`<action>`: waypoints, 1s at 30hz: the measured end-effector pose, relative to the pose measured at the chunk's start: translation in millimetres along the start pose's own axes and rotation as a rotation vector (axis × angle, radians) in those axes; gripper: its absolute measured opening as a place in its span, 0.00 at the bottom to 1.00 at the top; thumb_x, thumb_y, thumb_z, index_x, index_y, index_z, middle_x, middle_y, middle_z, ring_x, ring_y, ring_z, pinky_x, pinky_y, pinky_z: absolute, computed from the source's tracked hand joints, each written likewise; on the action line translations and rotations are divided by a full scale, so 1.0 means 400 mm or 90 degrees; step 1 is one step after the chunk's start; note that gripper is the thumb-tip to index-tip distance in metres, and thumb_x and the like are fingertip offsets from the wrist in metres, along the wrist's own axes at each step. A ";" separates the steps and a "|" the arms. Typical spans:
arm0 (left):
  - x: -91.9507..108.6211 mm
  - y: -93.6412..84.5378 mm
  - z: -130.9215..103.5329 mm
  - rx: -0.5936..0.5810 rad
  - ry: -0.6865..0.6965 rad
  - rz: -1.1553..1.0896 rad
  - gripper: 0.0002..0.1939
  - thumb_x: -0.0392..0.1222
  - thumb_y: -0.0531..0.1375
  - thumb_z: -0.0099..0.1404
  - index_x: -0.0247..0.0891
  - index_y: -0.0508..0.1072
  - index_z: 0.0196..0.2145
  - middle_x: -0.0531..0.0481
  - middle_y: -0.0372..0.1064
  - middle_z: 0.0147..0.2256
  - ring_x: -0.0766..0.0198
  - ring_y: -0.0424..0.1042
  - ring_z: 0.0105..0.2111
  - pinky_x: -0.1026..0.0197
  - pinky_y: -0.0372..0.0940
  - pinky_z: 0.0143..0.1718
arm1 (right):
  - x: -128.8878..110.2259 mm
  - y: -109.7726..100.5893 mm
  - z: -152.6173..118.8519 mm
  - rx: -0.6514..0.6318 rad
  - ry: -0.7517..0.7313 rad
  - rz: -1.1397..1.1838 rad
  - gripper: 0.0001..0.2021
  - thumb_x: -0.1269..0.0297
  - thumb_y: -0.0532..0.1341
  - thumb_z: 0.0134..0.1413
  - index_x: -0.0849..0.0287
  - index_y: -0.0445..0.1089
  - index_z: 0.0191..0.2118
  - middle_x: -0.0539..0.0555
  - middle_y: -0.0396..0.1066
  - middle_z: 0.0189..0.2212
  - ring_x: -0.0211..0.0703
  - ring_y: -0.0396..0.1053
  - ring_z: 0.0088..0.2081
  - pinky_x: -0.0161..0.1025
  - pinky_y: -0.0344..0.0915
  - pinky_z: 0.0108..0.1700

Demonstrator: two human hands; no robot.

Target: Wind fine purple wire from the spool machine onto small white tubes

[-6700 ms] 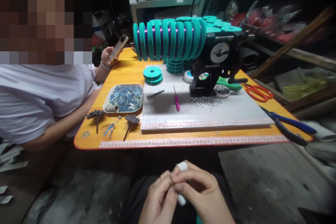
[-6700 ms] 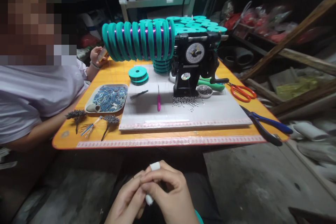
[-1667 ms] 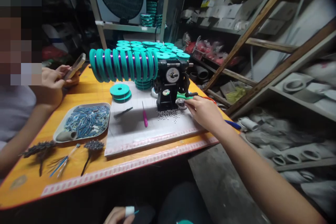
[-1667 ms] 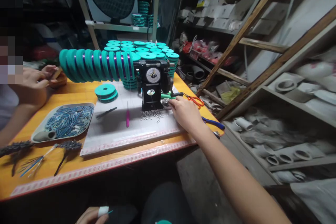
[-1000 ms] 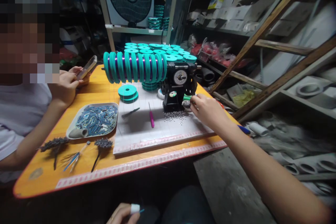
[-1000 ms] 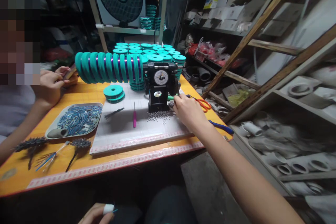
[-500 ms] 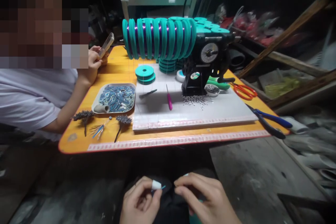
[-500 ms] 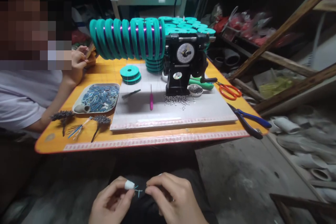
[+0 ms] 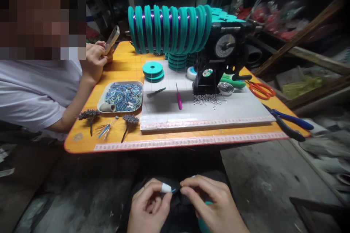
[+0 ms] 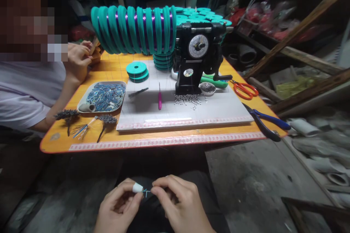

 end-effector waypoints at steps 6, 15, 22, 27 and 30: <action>0.003 0.002 -0.004 -0.010 0.003 0.022 0.07 0.42 0.63 0.58 0.37 0.74 0.27 0.55 0.64 0.27 0.78 0.55 0.20 0.74 0.49 0.19 | 0.001 0.003 -0.006 -0.009 0.009 -0.012 0.06 0.66 0.61 0.60 0.57 0.76 0.35 0.49 0.74 0.26 0.32 0.69 0.23 0.26 0.63 0.26; 0.017 0.015 -0.008 -0.050 0.038 0.047 0.07 0.40 0.60 0.59 0.37 0.73 0.26 0.55 0.63 0.26 0.78 0.51 0.19 0.73 0.44 0.18 | 0.020 0.042 0.009 -0.151 0.211 0.109 0.06 0.66 0.64 0.52 0.63 0.76 0.29 0.47 0.65 0.18 0.30 0.61 0.18 0.27 0.55 0.22; 0.019 0.012 -0.002 -0.112 0.031 0.027 0.10 0.45 0.62 0.60 0.36 0.75 0.26 0.52 0.65 0.25 0.74 0.59 0.22 0.71 0.51 0.22 | 0.026 0.063 0.008 -0.245 0.227 0.180 0.06 0.67 0.62 0.53 0.64 0.71 0.29 0.46 0.61 0.20 0.30 0.59 0.20 0.27 0.52 0.23; 0.008 0.007 0.009 -0.156 0.021 0.027 0.08 0.45 0.64 0.59 0.37 0.79 0.29 0.51 0.67 0.26 0.74 0.61 0.23 0.72 0.55 0.24 | 0.032 0.063 0.007 -0.241 0.225 0.185 0.06 0.67 0.62 0.53 0.64 0.69 0.28 0.46 0.61 0.21 0.29 0.60 0.21 0.27 0.52 0.23; 0.000 0.006 0.015 -0.161 0.021 0.006 0.10 0.44 0.65 0.59 0.36 0.77 0.25 0.50 0.68 0.25 0.71 0.65 0.25 0.71 0.58 0.27 | 0.033 0.063 0.007 -0.248 0.231 0.190 0.07 0.66 0.62 0.55 0.63 0.71 0.29 0.46 0.62 0.21 0.29 0.61 0.20 0.26 0.53 0.22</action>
Point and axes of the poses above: each hand's wrist, its own z-axis towards the middle knuckle, its own y-axis out of the palm, x = y × z, the point moved 5 cm from there along z, towards the middle knuckle
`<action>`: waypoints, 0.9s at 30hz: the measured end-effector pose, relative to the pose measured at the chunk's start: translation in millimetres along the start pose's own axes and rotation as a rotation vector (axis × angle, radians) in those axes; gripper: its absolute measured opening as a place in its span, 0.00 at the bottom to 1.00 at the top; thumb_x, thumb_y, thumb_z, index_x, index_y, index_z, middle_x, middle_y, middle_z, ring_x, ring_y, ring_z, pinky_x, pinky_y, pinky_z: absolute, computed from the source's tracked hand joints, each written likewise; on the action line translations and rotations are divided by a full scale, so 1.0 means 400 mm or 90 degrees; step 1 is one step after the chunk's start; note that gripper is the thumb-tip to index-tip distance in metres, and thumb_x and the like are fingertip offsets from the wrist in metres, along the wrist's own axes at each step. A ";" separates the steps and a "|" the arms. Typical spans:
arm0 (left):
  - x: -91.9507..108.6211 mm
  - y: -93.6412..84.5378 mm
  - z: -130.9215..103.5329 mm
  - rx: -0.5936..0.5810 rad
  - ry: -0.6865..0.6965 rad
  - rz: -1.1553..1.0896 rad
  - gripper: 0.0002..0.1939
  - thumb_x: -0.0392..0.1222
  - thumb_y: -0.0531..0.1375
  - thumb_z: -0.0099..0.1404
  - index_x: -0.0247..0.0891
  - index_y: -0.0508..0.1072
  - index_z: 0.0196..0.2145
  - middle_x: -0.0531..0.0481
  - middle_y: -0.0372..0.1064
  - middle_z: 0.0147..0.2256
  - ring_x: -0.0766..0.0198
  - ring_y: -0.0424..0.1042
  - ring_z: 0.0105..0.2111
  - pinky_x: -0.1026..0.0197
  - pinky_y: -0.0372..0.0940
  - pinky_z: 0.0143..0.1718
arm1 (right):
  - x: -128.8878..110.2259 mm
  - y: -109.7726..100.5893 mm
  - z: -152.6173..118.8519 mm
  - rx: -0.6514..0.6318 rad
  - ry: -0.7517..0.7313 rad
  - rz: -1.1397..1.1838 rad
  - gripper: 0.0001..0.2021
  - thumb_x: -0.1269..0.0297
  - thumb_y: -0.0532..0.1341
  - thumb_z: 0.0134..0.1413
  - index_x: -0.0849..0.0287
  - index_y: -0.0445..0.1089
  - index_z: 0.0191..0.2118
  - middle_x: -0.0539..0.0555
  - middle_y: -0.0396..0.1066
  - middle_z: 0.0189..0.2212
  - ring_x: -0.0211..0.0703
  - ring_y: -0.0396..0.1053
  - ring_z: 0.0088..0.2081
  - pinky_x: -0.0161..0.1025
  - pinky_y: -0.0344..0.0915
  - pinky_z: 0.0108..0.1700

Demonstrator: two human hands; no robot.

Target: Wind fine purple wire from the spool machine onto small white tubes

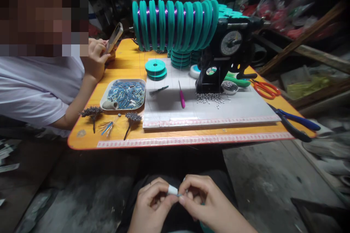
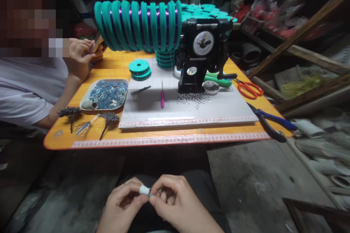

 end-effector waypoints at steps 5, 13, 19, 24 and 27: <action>0.000 0.001 -0.001 0.053 -0.027 -0.104 0.08 0.42 0.68 0.55 0.36 0.78 0.23 0.51 0.69 0.24 0.70 0.67 0.26 0.70 0.61 0.29 | 0.009 0.006 0.000 -0.010 0.040 0.022 0.08 0.63 0.63 0.55 0.63 0.71 0.30 0.45 0.63 0.19 0.27 0.60 0.16 0.24 0.52 0.17; -0.017 0.003 0.002 0.073 -0.092 -0.199 0.11 0.45 0.72 0.50 0.34 0.78 0.21 0.52 0.68 0.23 0.71 0.66 0.26 0.70 0.60 0.30 | -0.007 -0.009 0.000 0.069 -0.047 -0.045 0.12 0.63 0.70 0.49 0.62 0.69 0.25 0.45 0.63 0.20 0.30 0.62 0.22 0.26 0.56 0.25; -0.025 0.004 0.005 0.078 -0.120 -0.229 0.11 0.45 0.72 0.49 0.35 0.79 0.22 0.53 0.67 0.23 0.74 0.62 0.24 0.71 0.58 0.27 | -0.019 -0.020 -0.023 0.102 -0.113 -0.067 0.05 0.64 0.64 0.57 0.60 0.73 0.36 0.50 0.68 0.30 0.32 0.66 0.26 0.27 0.60 0.25; -0.016 0.009 0.008 0.079 -0.096 -0.248 0.11 0.44 0.72 0.48 0.34 0.78 0.22 0.52 0.67 0.23 0.73 0.64 0.25 0.71 0.59 0.28 | -0.022 -0.023 -0.029 0.121 -0.152 -0.121 0.10 0.61 0.61 0.61 0.60 0.75 0.33 0.51 0.68 0.28 0.34 0.66 0.26 0.27 0.62 0.23; -0.009 0.007 0.008 0.081 -0.086 -0.245 0.12 0.45 0.72 0.48 0.33 0.77 0.21 0.52 0.67 0.23 0.73 0.64 0.24 0.71 0.58 0.26 | -0.028 -0.022 -0.026 0.115 -0.150 -0.102 0.10 0.62 0.60 0.62 0.60 0.74 0.32 0.51 0.68 0.28 0.33 0.66 0.25 0.27 0.62 0.23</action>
Point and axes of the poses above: each hand's wrist, its own z-axis towards the middle knuckle, its own y-axis out of the palm, x = y × z, the point moved 5 cm from there along z, towards the middle knuckle
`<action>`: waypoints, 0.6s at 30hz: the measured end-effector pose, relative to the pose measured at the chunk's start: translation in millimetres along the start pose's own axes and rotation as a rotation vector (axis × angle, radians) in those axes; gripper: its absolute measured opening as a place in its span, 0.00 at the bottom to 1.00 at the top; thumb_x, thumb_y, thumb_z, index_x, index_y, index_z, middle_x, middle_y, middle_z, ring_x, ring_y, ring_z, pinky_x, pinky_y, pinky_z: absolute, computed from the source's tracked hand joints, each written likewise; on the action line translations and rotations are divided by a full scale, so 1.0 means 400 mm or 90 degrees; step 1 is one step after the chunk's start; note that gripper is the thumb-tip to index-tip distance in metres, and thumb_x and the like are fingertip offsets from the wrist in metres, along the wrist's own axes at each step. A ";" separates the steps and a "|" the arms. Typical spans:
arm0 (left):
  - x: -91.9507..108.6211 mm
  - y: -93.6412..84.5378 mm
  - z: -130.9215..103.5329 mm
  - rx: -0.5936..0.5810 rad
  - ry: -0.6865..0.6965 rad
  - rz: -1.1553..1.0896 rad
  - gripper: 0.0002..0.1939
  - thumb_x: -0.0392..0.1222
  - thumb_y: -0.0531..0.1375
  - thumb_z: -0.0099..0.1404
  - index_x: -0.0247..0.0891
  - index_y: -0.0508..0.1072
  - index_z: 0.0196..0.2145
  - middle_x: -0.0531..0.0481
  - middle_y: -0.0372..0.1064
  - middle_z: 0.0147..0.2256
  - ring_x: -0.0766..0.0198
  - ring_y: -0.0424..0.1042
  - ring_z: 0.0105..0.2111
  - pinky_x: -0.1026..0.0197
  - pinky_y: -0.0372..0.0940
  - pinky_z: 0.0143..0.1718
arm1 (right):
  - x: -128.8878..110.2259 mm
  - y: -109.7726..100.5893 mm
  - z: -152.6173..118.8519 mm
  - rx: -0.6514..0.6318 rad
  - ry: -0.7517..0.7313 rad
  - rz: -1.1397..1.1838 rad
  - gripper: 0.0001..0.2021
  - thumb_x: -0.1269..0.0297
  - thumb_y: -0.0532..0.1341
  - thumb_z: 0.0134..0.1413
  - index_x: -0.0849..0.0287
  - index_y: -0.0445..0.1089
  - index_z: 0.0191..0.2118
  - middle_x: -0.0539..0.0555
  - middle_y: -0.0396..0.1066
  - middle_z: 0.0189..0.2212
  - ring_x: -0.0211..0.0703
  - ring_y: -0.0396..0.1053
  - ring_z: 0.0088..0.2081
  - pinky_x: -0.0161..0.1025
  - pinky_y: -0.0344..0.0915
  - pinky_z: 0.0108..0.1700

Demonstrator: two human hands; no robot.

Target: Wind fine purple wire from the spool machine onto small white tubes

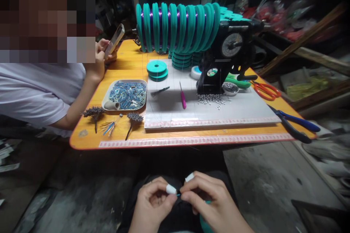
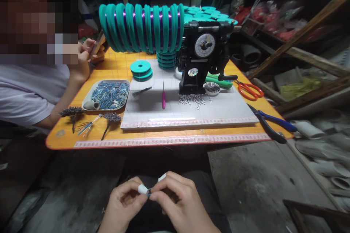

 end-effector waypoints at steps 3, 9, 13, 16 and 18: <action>0.028 0.000 -0.001 0.012 0.019 0.016 0.12 0.45 0.71 0.49 0.33 0.78 0.21 0.52 0.66 0.22 0.73 0.64 0.25 0.71 0.58 0.27 | -0.029 -0.015 0.006 0.047 -0.057 -0.017 0.10 0.66 0.59 0.63 0.60 0.71 0.30 0.50 0.69 0.26 0.34 0.68 0.26 0.29 0.64 0.28; 0.122 0.013 0.007 0.025 0.079 0.042 0.12 0.46 0.72 0.49 0.35 0.77 0.20 0.53 0.65 0.21 0.75 0.61 0.22 0.73 0.57 0.23 | -0.103 -0.079 0.019 0.209 -0.183 0.046 0.06 0.73 0.59 0.62 0.57 0.70 0.34 0.50 0.74 0.32 0.38 0.73 0.35 0.33 0.68 0.38; 0.162 0.031 0.035 -0.070 0.095 0.064 0.07 0.42 0.69 0.53 0.37 0.78 0.24 0.54 0.64 0.23 0.78 0.59 0.18 0.74 0.55 0.16 | -0.141 -0.112 0.032 0.234 -0.220 0.068 0.07 0.74 0.59 0.62 0.56 0.69 0.35 0.49 0.74 0.32 0.37 0.74 0.35 0.32 0.70 0.39; 0.188 0.039 0.059 -0.113 0.132 0.098 0.05 0.41 0.67 0.56 0.37 0.78 0.27 0.54 0.64 0.25 0.76 0.61 0.18 0.73 0.60 0.17 | -0.159 -0.130 0.042 0.241 -0.237 0.099 0.06 0.72 0.59 0.63 0.55 0.69 0.35 0.49 0.73 0.31 0.36 0.74 0.35 0.31 0.71 0.38; 0.198 0.040 0.072 -0.100 0.125 0.104 0.06 0.42 0.67 0.57 0.37 0.77 0.27 0.54 0.64 0.26 0.77 0.62 0.18 0.73 0.61 0.17 | -0.163 -0.141 0.050 0.253 -0.238 0.127 0.06 0.71 0.59 0.64 0.56 0.69 0.34 0.49 0.73 0.30 0.36 0.74 0.34 0.32 0.71 0.37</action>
Point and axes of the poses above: each hand's wrist, its own z-axis towards the middle knuckle, its own y-axis out of the palm, x = y × z, the point moved 5 cm from there along z, towards the middle knuckle
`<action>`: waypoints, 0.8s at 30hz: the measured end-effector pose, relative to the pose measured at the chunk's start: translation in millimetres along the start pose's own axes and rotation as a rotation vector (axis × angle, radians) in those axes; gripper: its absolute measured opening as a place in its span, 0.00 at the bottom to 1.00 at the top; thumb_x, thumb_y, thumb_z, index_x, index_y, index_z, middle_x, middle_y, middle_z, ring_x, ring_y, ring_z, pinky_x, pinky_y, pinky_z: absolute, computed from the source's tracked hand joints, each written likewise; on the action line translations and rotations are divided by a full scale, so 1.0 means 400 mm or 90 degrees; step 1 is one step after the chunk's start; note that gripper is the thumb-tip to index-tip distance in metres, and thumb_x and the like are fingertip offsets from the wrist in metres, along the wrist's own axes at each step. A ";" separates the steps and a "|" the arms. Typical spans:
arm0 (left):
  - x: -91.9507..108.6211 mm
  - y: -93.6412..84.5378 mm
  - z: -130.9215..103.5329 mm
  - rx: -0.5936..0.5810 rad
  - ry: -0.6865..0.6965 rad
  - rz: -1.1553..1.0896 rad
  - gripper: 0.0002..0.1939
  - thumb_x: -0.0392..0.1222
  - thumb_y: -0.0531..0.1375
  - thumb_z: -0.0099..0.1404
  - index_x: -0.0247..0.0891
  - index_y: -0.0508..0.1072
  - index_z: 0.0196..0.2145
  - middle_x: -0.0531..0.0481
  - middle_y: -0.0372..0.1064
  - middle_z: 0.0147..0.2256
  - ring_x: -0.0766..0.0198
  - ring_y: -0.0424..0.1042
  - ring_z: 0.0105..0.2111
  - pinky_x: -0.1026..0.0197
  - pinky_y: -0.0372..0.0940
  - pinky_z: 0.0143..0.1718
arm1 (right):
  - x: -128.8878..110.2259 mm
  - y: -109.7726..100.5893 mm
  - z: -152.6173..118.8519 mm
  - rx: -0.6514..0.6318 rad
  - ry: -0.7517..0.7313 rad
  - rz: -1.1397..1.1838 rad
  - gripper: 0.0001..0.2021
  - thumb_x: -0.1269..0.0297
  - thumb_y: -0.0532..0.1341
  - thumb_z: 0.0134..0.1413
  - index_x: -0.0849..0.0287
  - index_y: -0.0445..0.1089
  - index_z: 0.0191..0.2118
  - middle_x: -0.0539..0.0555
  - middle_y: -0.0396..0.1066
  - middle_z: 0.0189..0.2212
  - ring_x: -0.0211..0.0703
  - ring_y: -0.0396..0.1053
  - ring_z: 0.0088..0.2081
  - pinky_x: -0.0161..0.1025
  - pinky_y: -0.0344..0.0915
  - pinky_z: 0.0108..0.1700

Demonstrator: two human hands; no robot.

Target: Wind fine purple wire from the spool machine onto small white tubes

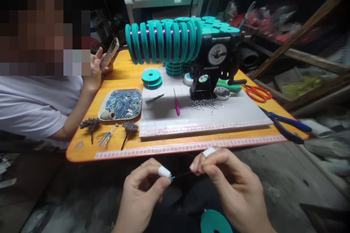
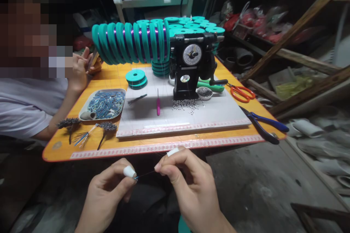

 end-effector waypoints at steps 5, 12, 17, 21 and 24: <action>0.026 0.000 0.023 0.004 0.021 0.100 0.06 0.43 0.66 0.59 0.38 0.77 0.29 0.54 0.67 0.28 0.76 0.65 0.22 0.75 0.61 0.22 | 0.012 -0.021 0.023 0.035 0.020 0.014 0.07 0.68 0.59 0.65 0.56 0.70 0.33 0.48 0.72 0.28 0.35 0.73 0.33 0.30 0.71 0.36; 0.112 0.013 0.041 -0.020 0.257 0.383 0.01 0.37 0.63 0.62 0.39 0.76 0.32 0.53 0.72 0.30 0.73 0.72 0.31 0.74 0.66 0.32 | 0.043 -0.052 0.020 0.059 0.055 -0.011 0.07 0.65 0.59 0.65 0.56 0.70 0.33 0.47 0.72 0.29 0.33 0.72 0.32 0.28 0.71 0.37; 0.166 0.038 0.020 -0.040 0.458 0.485 0.07 0.29 0.63 0.61 0.36 0.74 0.37 0.53 0.71 0.30 0.75 0.72 0.30 0.75 0.66 0.31 | 0.074 -0.072 -0.009 0.067 0.095 -0.051 0.07 0.63 0.61 0.63 0.56 0.71 0.32 0.48 0.74 0.28 0.33 0.72 0.30 0.26 0.71 0.35; 0.184 0.052 0.015 -0.061 0.504 0.570 0.06 0.30 0.62 0.62 0.36 0.73 0.38 0.52 0.71 0.31 0.73 0.72 0.31 0.72 0.67 0.35 | 0.092 -0.083 -0.025 0.085 0.118 -0.085 0.08 0.63 0.61 0.62 0.56 0.72 0.32 0.48 0.75 0.28 0.34 0.72 0.30 0.27 0.71 0.34; 0.197 0.052 0.028 -0.058 0.517 0.598 0.05 0.30 0.61 0.63 0.36 0.73 0.37 0.52 0.71 0.31 0.73 0.72 0.31 0.72 0.66 0.36 | 0.089 -0.086 -0.015 0.099 0.078 -0.113 0.06 0.64 0.62 0.62 0.56 0.72 0.33 0.47 0.75 0.29 0.33 0.73 0.31 0.26 0.71 0.35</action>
Point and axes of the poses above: each hand's wrist, its own z-axis towards the middle knuckle, its own y-axis out of the palm, x = y × z, the point moved 5 cm from there along z, towards the middle knuckle
